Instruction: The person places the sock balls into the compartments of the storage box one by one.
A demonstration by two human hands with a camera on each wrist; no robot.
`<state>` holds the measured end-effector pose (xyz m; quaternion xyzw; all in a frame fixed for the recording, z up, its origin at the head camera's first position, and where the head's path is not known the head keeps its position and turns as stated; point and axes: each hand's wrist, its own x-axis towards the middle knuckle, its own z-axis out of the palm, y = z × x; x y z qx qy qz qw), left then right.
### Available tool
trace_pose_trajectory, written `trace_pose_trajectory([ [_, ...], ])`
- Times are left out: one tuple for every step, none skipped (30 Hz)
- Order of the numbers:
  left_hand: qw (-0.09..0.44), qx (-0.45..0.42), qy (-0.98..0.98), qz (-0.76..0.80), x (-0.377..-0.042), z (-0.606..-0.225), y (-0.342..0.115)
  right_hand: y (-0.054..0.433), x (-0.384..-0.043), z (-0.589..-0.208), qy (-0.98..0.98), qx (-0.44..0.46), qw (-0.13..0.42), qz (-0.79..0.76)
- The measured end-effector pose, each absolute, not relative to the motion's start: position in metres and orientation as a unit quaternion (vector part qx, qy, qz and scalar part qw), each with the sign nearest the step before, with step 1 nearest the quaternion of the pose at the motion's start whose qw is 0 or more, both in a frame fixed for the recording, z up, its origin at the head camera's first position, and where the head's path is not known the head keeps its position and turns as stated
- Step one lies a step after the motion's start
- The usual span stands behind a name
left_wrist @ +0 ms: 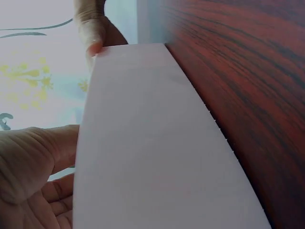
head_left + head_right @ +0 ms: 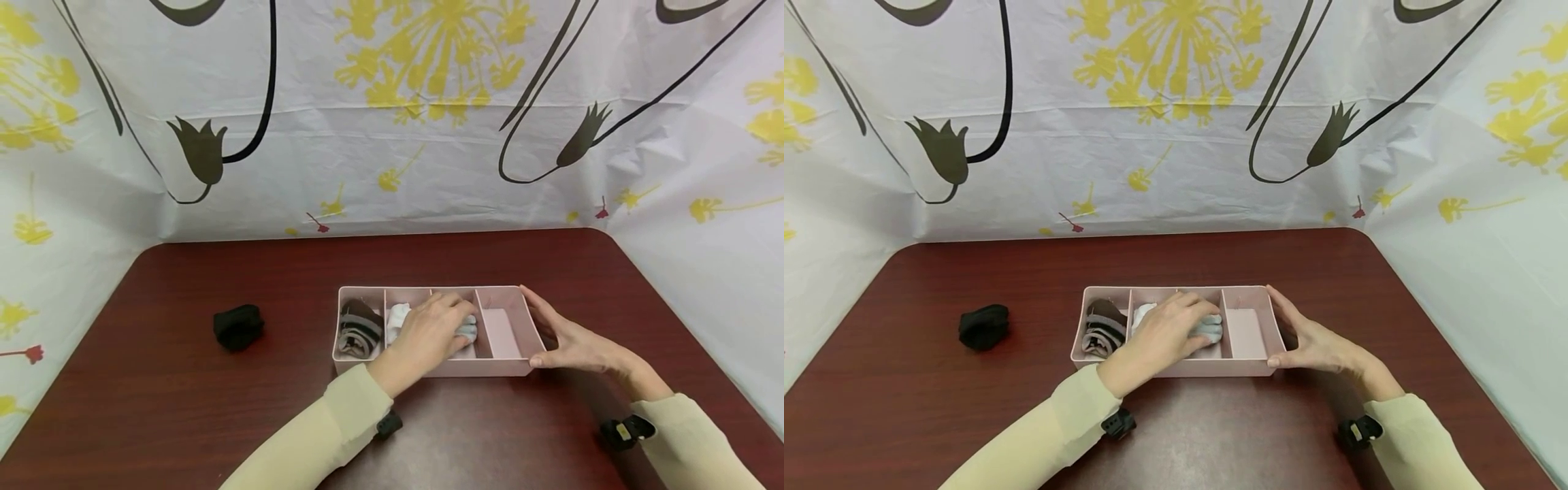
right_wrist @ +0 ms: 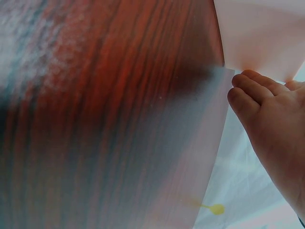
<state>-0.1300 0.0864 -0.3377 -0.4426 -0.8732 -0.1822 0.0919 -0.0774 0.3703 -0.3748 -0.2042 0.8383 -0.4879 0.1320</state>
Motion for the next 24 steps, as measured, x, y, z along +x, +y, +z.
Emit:
trace_pose_trajectory([
  [0.086, -0.443, -0.871, -0.195, -0.13, -0.337, 0.085, 0.37, -0.078, -0.375, 0.838, -0.204, 0.132, -0.488],
  [0.079, -0.444, -0.868, -0.21, -0.13, -0.337, 0.082, 0.37, -0.078, -0.375, 0.838, -0.204, 0.132, -0.489],
  [0.074, -0.442, -0.866, -0.222, -0.13, -0.336, 0.08, 0.37, -0.078, -0.376, 0.838, -0.204, 0.131, -0.489],
  [0.067, -0.438, -0.865, -0.234, -0.131, -0.335, 0.077, 0.369, -0.079, -0.376, 0.838, -0.204, 0.13, -0.489],
  [0.061, -0.433, -0.866, -0.244, -0.13, -0.333, 0.074, 0.369, -0.079, -0.376, 0.838, -0.204, 0.131, -0.489],
  [0.056, -0.428, -0.865, -0.255, -0.131, -0.332, 0.07, 0.369, -0.079, -0.376, 0.838, -0.204, 0.13, -0.488],
  [0.055, -0.425, -0.864, -0.266, -0.131, -0.331, 0.066, 0.369, -0.08, -0.376, 0.839, -0.205, 0.13, -0.488],
  [0.055, -0.422, -0.862, -0.276, -0.132, -0.33, 0.061, 0.369, -0.08, -0.376, 0.839, -0.205, 0.131, -0.487],
  [0.057, -0.417, -0.861, -0.285, -0.132, -0.329, 0.056, 0.368, -0.081, -0.376, 0.839, -0.205, 0.131, -0.487],
  [0.059, -0.414, -0.858, -0.299, -0.133, -0.328, 0.051, 0.368, -0.081, -0.375, 0.839, -0.206, 0.131, -0.486],
  [0.065, -0.413, -0.853, -0.313, -0.134, -0.327, 0.046, 0.368, -0.081, -0.375, 0.839, -0.207, 0.131, -0.487],
  [0.071, -0.412, -0.848, -0.325, -0.135, -0.327, 0.041, 0.368, -0.082, -0.375, 0.839, -0.207, 0.131, -0.487],
  [0.078, -0.412, -0.844, -0.336, -0.136, -0.327, 0.036, 0.368, -0.082, -0.375, 0.838, -0.208, 0.131, -0.487],
  [0.082, -0.409, -0.841, -0.344, -0.137, -0.326, 0.03, 0.368, -0.082, -0.375, 0.839, -0.208, 0.13, -0.486],
  [0.086, -0.404, -0.841, -0.351, -0.138, -0.326, 0.025, 0.368, -0.082, -0.375, 0.839, -0.208, 0.129, -0.485],
  [0.088, -0.399, -0.841, -0.356, -0.14, -0.325, 0.019, 0.367, -0.083, -0.375, 0.84, -0.209, 0.129, -0.485],
  [0.088, -0.393, -0.842, -0.358, -0.141, -0.325, 0.013, 0.367, -0.082, -0.375, 0.84, -0.209, 0.129, -0.484],
  [0.088, -0.387, -0.846, -0.355, -0.142, -0.324, 0.007, 0.368, -0.082, -0.375, 0.842, -0.208, 0.128, -0.481],
  [0.087, -0.381, -0.85, -0.353, -0.143, -0.324, 0.001, 0.368, -0.081, -0.375, 0.844, -0.207, 0.127, -0.479],
  [0.084, -0.373, -0.854, -0.353, -0.144, -0.323, -0.005, 0.368, -0.081, -0.375, 0.846, -0.204, 0.127, -0.477],
  [0.082, -0.366, -0.858, -0.351, -0.145, -0.322, -0.011, 0.369, -0.08, -0.374, 0.846, -0.203, 0.127, -0.476],
  [0.082, -0.361, -0.86, -0.35, -0.146, -0.321, -0.018, 0.37, -0.079, -0.374, 0.847, -0.202, 0.126, -0.475],
  [0.082, -0.356, -0.863, -0.349, -0.148, -0.321, -0.024, 0.37, -0.078, -0.374, 0.848, -0.201, 0.125, -0.474],
  [0.084, -0.35, -0.866, -0.349, -0.149, -0.32, -0.031, 0.37, -0.078, -0.374, 0.849, -0.202, 0.124, -0.472],
])
